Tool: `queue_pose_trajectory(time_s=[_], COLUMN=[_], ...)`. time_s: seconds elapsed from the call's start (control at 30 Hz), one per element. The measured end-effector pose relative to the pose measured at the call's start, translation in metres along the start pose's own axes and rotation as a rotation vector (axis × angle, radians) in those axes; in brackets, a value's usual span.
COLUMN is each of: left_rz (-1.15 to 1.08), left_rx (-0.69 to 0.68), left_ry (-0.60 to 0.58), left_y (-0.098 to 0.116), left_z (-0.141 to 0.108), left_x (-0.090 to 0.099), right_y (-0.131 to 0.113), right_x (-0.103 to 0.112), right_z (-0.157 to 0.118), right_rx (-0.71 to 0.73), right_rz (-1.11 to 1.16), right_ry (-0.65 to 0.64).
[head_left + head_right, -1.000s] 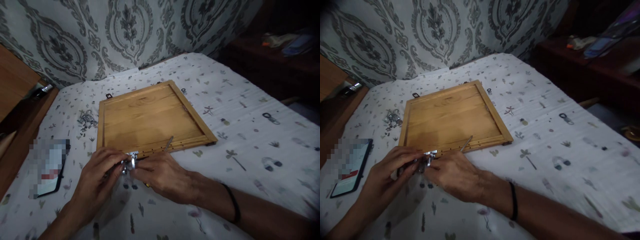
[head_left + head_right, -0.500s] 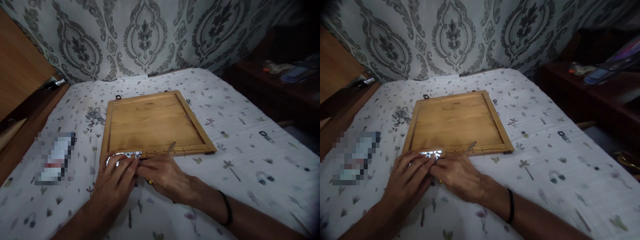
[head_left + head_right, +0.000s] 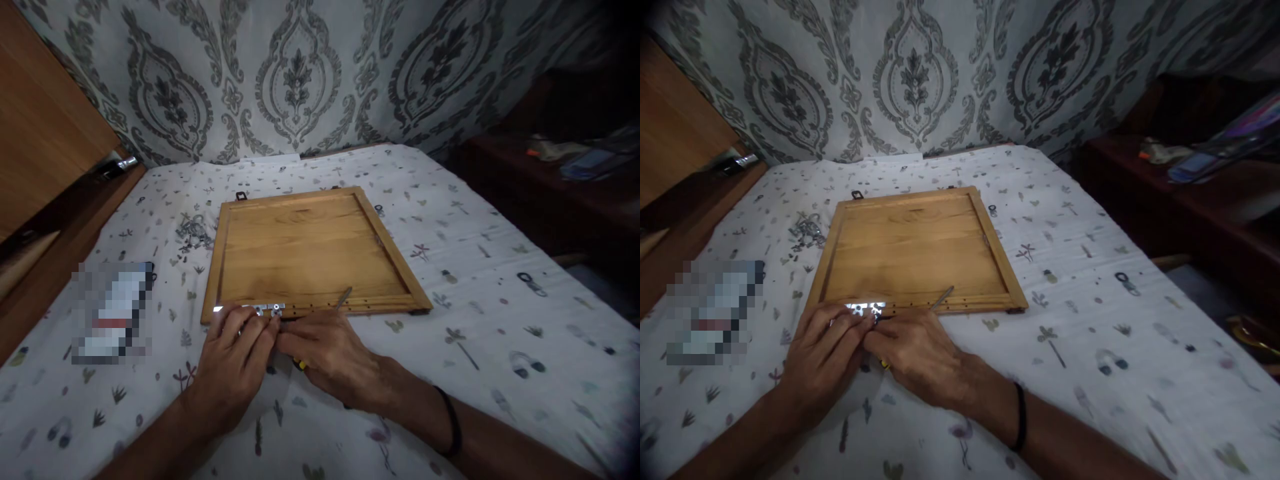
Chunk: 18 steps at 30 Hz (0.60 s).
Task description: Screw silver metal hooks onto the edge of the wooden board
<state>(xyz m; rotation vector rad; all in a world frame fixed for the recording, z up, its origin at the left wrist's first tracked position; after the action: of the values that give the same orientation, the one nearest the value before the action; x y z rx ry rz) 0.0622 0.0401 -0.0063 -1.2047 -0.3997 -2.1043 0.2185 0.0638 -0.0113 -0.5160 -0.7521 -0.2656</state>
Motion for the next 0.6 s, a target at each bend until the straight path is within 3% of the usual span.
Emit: queue_pose_trajectory(time_s=[0.43,0.6], left_rz=[0.029,0.028], left_rx=[-0.050,-0.051], left_ry=[0.036,0.045], left_y=[0.0007,0.0003], left_z=[0.0024,0.0021], left_x=[-0.0024,-0.0030], right_y=[-0.0010,-0.0010], right_x=[0.0010,0.0032], right_z=[0.0014,-0.0002], right_rx=[0.020,0.044], right_rz=[0.016,-0.037], right_ry=[0.027,-0.078])
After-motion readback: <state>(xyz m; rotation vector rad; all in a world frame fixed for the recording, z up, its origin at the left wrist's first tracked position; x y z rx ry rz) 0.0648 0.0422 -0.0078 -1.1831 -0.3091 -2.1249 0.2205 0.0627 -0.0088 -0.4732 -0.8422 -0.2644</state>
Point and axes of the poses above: each hand's wrist, its own z-axis towards the middle knuckle, its own x-axis out of the back of the hand, y = z × x, the point moved 3 cm from there along z, towards the middle knuckle, and after that the axes turned 3 degrees about -x, right-handed, at the moved point
